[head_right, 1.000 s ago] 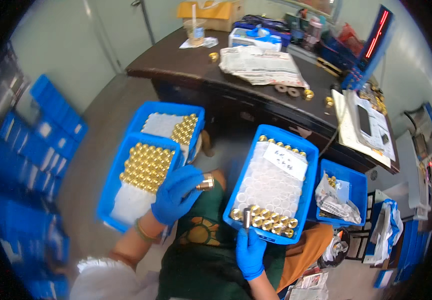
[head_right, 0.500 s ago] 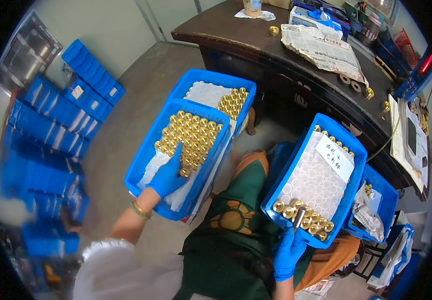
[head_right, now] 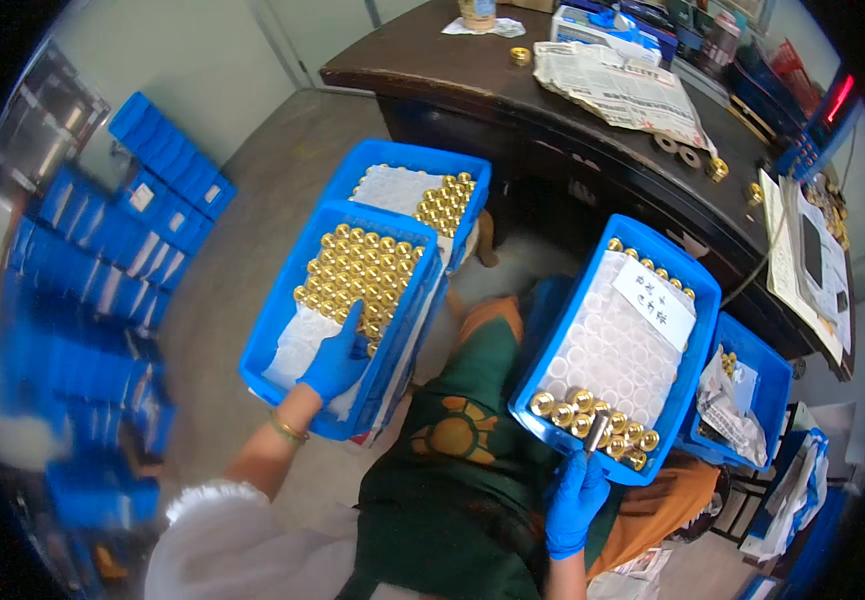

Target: The person sorts small cylindrical metal components by hand, taking them from plastic bins and placing them into sorting trays.

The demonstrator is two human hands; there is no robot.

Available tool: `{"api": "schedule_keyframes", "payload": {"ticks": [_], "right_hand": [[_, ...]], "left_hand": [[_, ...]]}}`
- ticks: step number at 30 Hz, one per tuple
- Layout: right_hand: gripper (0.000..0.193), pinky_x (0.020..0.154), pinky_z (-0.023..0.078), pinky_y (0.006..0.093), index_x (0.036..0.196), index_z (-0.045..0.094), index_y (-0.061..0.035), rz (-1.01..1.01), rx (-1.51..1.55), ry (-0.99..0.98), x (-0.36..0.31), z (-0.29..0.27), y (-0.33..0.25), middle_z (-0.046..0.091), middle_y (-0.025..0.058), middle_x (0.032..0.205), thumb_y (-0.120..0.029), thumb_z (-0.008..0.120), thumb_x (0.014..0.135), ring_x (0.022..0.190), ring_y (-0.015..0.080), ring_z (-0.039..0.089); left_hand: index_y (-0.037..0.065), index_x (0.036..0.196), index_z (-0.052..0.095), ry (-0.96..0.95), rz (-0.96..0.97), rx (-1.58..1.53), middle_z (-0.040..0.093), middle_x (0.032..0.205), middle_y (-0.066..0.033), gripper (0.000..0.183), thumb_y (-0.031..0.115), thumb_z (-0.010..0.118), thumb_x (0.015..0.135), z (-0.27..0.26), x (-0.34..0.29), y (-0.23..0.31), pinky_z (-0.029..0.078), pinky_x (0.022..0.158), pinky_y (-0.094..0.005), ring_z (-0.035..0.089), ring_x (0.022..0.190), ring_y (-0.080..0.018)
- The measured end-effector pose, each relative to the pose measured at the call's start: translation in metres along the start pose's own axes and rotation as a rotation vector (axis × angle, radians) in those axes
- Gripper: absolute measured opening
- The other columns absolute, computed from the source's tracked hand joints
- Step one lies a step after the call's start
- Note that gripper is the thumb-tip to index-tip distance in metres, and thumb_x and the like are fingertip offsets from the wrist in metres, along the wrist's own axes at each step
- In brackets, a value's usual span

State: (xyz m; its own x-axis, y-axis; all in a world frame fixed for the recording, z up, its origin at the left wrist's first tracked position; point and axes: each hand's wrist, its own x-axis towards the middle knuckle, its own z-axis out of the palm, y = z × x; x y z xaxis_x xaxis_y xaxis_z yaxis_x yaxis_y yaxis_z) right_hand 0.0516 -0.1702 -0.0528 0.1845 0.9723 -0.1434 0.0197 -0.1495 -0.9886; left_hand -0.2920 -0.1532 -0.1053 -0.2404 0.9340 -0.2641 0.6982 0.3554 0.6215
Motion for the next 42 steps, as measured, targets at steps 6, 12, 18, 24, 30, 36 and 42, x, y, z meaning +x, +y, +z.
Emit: {"api": "schedule_keyframes", "payload": {"ticks": [6,12,18,24,30,36,42], "right_hand": [[0.020,0.044,0.038,0.0265,0.077,0.056,0.0019,-0.049,-0.259,-0.076,-0.005,-0.009,0.000,0.053,0.0048,0.055,-0.015,0.049,0.085,0.049,0.0086,0.048],[0.014,0.041,0.038,0.0338,0.071,0.053,-0.0037,-0.137,-0.262,-0.273,-0.019,0.002,-0.013,0.051,0.0155,0.054,-0.013,0.055,0.081,0.046,0.0293,0.053],[0.015,0.041,0.038,0.0333,0.072,0.053,-0.0028,-0.118,-0.276,-0.215,-0.027,-0.020,-0.006,0.051,0.0166,0.055,-0.014,0.055,0.082,0.045,0.0302,0.051],[0.016,0.044,0.039,0.0306,0.075,0.054,-0.0013,-0.124,-0.298,-0.194,-0.006,-0.034,-0.014,0.052,0.0139,0.055,-0.015,0.053,0.084,0.044,0.0222,0.052],[0.019,0.045,0.038,0.0288,0.077,0.056,0.0002,-0.064,-0.032,-0.125,0.007,-0.028,-0.039,0.052,0.0070,0.055,-0.016,0.050,0.085,0.048,0.0112,0.048],[0.018,0.039,0.039,0.0348,0.066,0.054,-0.0050,-0.503,-0.508,0.179,0.015,-0.018,-0.024,0.052,0.0141,0.051,-0.018,0.059,0.077,0.042,0.0276,0.053],[0.015,0.039,0.040,0.0339,0.068,0.054,-0.0060,-0.653,-0.666,0.221,0.019,-0.023,-0.037,0.053,0.0119,0.051,-0.018,0.061,0.075,0.042,0.0263,0.054]], "left_hand": [[0.007,0.121,0.045,0.322,0.374,-0.048,0.059,0.088,-0.0166,0.046,0.001,0.053,0.076,-0.025,0.003,0.070,0.046,0.069,-0.0344,0.058,0.075,-0.0262],[0.006,0.098,0.056,-0.148,1.230,0.062,0.053,0.098,-0.0118,0.022,0.010,0.053,0.077,0.082,0.032,0.185,0.042,0.079,-0.0354,0.050,0.093,-0.0264],[0.004,0.080,0.057,-0.471,0.857,0.366,0.057,0.079,-0.0167,0.030,0.032,0.060,0.073,0.126,0.050,0.234,0.044,0.067,-0.0382,0.055,0.078,-0.0312],[0.001,0.101,0.054,-0.718,0.359,-0.676,0.057,0.094,-0.0142,0.029,0.020,0.058,0.078,0.096,0.035,0.255,0.047,0.075,-0.0294,0.058,0.087,-0.0216],[-0.006,0.112,0.045,-0.792,0.347,-0.914,0.053,0.109,-0.0140,0.038,0.015,0.053,0.081,0.065,-0.016,0.277,0.045,0.083,-0.0279,0.055,0.095,-0.0192],[-0.004,0.113,0.042,-0.724,0.364,-1.021,0.052,0.108,-0.0174,0.040,0.002,0.054,0.076,0.061,-0.030,0.284,0.046,0.080,-0.0282,0.053,0.093,-0.0195],[-0.002,0.111,0.046,-0.483,0.462,-0.979,0.052,0.103,-0.0125,0.043,0.002,0.062,0.072,0.060,-0.056,0.301,0.045,0.078,-0.0262,0.051,0.092,-0.0160]]}}
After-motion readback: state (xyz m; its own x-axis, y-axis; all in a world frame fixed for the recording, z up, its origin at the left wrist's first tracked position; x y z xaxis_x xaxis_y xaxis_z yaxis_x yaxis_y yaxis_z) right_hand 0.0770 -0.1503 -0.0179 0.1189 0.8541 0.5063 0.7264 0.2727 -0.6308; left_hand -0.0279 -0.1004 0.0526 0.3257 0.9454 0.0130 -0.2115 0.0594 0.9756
